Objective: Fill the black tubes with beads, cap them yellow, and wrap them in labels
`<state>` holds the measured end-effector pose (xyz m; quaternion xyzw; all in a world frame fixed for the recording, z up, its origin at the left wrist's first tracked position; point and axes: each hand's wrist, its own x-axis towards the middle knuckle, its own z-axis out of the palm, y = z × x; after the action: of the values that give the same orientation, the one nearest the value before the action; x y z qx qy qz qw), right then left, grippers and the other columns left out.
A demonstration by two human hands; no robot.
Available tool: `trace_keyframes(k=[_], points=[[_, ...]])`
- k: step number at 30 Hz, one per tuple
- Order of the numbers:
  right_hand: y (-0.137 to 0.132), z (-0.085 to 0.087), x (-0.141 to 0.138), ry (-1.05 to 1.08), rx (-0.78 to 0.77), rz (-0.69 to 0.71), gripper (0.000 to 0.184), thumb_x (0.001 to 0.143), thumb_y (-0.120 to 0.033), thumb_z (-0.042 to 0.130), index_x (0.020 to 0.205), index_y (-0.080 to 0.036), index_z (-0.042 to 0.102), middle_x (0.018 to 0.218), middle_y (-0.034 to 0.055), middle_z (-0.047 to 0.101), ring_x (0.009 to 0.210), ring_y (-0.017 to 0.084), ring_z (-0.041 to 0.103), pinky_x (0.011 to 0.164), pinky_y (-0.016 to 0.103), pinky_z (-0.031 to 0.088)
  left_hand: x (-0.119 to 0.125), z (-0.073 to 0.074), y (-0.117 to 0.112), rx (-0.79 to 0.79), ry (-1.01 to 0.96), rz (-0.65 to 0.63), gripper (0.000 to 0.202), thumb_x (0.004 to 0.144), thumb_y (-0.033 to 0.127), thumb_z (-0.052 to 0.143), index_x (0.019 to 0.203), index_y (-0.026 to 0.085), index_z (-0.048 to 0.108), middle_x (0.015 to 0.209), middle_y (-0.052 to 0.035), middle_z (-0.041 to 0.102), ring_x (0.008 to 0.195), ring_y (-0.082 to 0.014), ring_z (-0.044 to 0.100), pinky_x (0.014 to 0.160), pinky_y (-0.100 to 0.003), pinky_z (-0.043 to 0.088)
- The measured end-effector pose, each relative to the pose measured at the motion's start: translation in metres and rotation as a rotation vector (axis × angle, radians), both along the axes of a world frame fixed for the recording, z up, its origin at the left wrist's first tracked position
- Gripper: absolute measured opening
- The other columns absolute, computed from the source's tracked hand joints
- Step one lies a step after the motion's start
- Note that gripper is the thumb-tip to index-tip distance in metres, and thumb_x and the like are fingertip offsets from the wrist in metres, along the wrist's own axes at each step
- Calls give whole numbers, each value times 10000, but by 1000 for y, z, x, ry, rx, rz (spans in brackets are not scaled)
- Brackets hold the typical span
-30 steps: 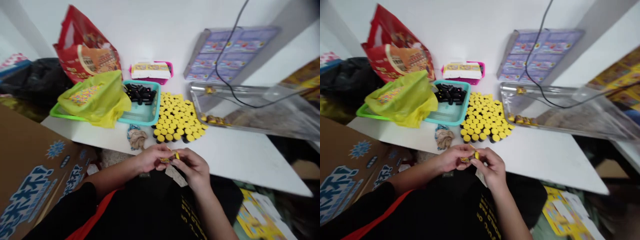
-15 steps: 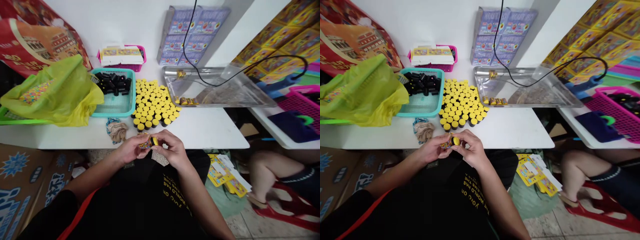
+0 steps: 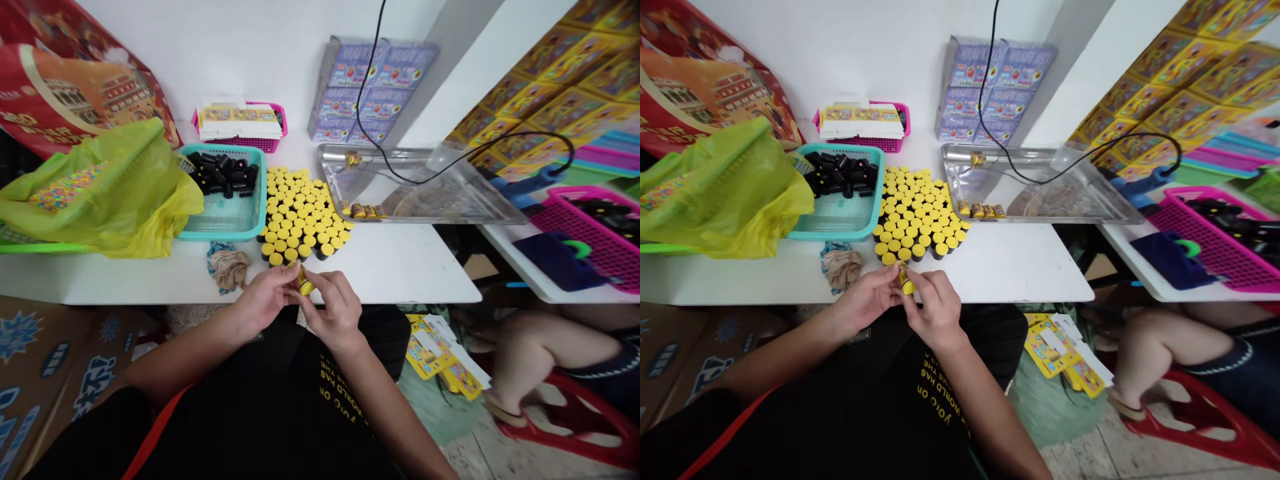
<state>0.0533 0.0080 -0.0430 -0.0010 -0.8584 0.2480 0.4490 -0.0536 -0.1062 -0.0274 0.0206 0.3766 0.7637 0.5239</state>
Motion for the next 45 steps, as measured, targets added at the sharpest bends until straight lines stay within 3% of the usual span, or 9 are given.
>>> trace_keyframes(k=[3,6,8,11,16,25,32,37,45], points=[[1,1,1,-17,-36,23,445,872,-240,699,1302,-232,583,945,91,629,807,219,613,669,366,566,1,2,5,14,-54,30,196,773,260,784,839,113,671,749,-18,627,664,-109,592,616,-223,472],[2,0,1,-48,-130,21,389,909,-225,655,1294,-231,599,935,82,614,798,203,609,670,352,569,0,2,7,28,-65,-13,192,796,256,760,894,108,687,816,-47,660,718,-131,621,685,-256,505],[2,-2,0,-40,-109,3,374,911,-217,656,1283,-239,617,935,80,608,808,199,619,674,344,572,0,0,8,35,-78,-8,197,815,265,748,925,115,683,845,-53,669,733,-136,627,708,-270,513],[2,-6,-2,-24,-77,8,348,912,-205,654,1257,-250,643,959,85,614,842,201,636,694,345,576,0,0,9,20,-91,26,204,825,280,746,930,126,663,838,-45,664,716,-140,625,703,-287,519],[0,-8,-4,-48,-200,32,305,939,-188,594,1233,-242,658,958,81,643,856,199,647,716,347,585,3,3,13,37,-102,45,206,808,264,768,911,134,645,819,-33,660,689,-130,614,674,-270,508],[3,-13,-4,0,-100,33,333,917,-173,625,1229,-276,677,968,85,671,857,208,651,703,355,586,3,1,11,-8,-67,51,253,775,302,804,867,120,654,786,-20,640,650,-104,589,662,-250,492],[4,-16,-3,59,-3,-3,283,888,-141,653,1143,-260,688,822,53,652,731,194,611,632,347,543,7,-3,11,-59,-36,77,249,788,315,786,861,118,652,785,-39,662,672,-131,619,691,-277,513],[5,-13,-3,32,-43,-39,330,897,-173,654,1222,-230,648,978,105,672,859,230,629,728,396,566,5,3,10,13,-58,33,246,832,332,741,923,122,652,794,-51,668,686,-145,624,680,-287,529],[2,-17,-4,40,-88,31,336,923,-171,605,1244,-260,653,944,80,695,828,216,647,721,397,567,8,-5,12,-9,7,88,276,745,312,825,890,124,684,832,-25,656,709,-108,610,700,-242,498]])
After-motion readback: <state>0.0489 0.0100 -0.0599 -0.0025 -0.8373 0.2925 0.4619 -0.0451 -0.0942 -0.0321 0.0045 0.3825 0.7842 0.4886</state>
